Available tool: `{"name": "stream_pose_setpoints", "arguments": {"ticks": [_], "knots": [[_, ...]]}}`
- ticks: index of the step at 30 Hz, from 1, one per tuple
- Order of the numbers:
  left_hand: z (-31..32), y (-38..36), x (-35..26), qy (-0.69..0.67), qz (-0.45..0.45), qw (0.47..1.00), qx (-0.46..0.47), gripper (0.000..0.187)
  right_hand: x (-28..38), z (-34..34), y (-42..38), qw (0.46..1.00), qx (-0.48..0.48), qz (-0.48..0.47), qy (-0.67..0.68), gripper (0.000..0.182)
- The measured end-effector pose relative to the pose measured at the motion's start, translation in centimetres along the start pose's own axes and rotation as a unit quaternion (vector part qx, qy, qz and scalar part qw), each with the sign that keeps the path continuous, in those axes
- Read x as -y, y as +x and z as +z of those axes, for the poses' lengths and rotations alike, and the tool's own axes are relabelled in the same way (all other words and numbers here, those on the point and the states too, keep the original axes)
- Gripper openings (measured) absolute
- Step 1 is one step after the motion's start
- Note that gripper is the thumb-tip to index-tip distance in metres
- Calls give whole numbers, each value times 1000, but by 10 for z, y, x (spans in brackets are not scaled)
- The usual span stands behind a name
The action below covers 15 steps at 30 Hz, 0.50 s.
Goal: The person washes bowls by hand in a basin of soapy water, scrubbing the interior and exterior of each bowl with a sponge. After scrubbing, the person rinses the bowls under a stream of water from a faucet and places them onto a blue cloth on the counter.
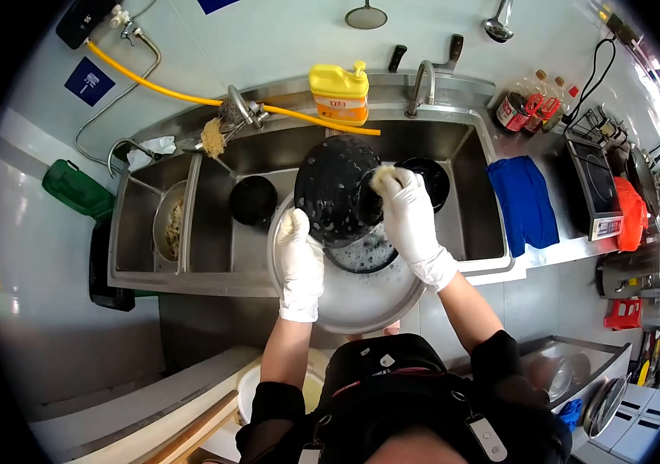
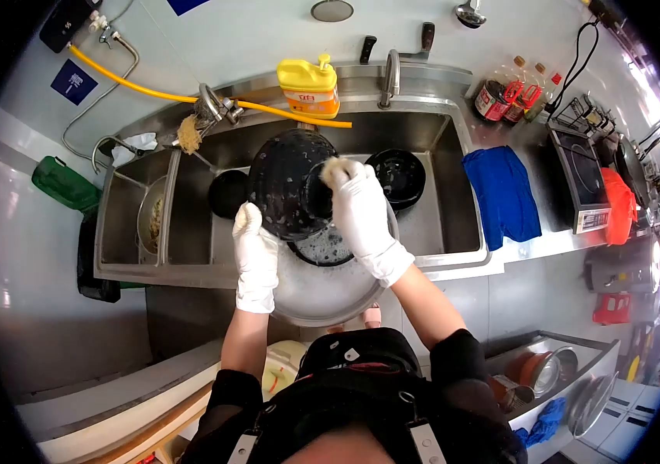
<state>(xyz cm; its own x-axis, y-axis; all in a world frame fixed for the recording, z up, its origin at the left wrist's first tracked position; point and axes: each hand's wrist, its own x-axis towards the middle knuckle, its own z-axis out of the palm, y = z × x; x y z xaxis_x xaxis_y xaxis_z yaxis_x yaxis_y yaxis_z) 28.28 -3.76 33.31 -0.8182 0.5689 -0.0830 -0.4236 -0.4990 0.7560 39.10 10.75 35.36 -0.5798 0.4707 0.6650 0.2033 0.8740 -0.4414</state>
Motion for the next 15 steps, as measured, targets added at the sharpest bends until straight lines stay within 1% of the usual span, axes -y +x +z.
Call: {"name": "stream_pose_setpoints", "arguments": {"ticks": [2,3,4,5,6,7,8,9,10,11,12,13,14,15], "knots": [[5,1,4,17,-5,1000,-5,29,-19,-2,-15,984,70,126,108,19],[7,2,8,115,30,993,7,27,-19,-12,-15,934,108,248,233,18],[19,-1,7,212,63,975,20,26,0,-41,3,802,141,457,357,22],[32,-8,5,378,108,919,33,21,-11,-40,-1,761,85,460,449,29],[34,-3,23,404,195,891,67,11,-25,-41,-5,711,27,457,534,37],[51,7,33,457,301,818,176,12,-30,-73,5,701,45,460,543,46],[66,20,36,496,407,718,271,15,-50,-71,-4,679,23,466,566,50],[82,28,43,489,447,677,321,16,-83,-70,-15,702,52,481,523,51],[96,35,52,479,486,631,369,17,-83,-78,-3,721,82,494,479,52],[107,43,62,502,491,596,390,21,-76,-82,7,649,-46,522,551,52],[116,51,70,524,494,559,410,25,-105,-86,2,666,16,555,498,41],[119,65,80,581,487,482,439,33,-130,-78,-4,659,3,584,474,35],[126,66,80,620,492,443,421,39,-154,-66,-9,652,-9,611,448,29],[131,60,77,630,464,484,392,42,-172,-55,-14,663,5,626,410,26]]}}
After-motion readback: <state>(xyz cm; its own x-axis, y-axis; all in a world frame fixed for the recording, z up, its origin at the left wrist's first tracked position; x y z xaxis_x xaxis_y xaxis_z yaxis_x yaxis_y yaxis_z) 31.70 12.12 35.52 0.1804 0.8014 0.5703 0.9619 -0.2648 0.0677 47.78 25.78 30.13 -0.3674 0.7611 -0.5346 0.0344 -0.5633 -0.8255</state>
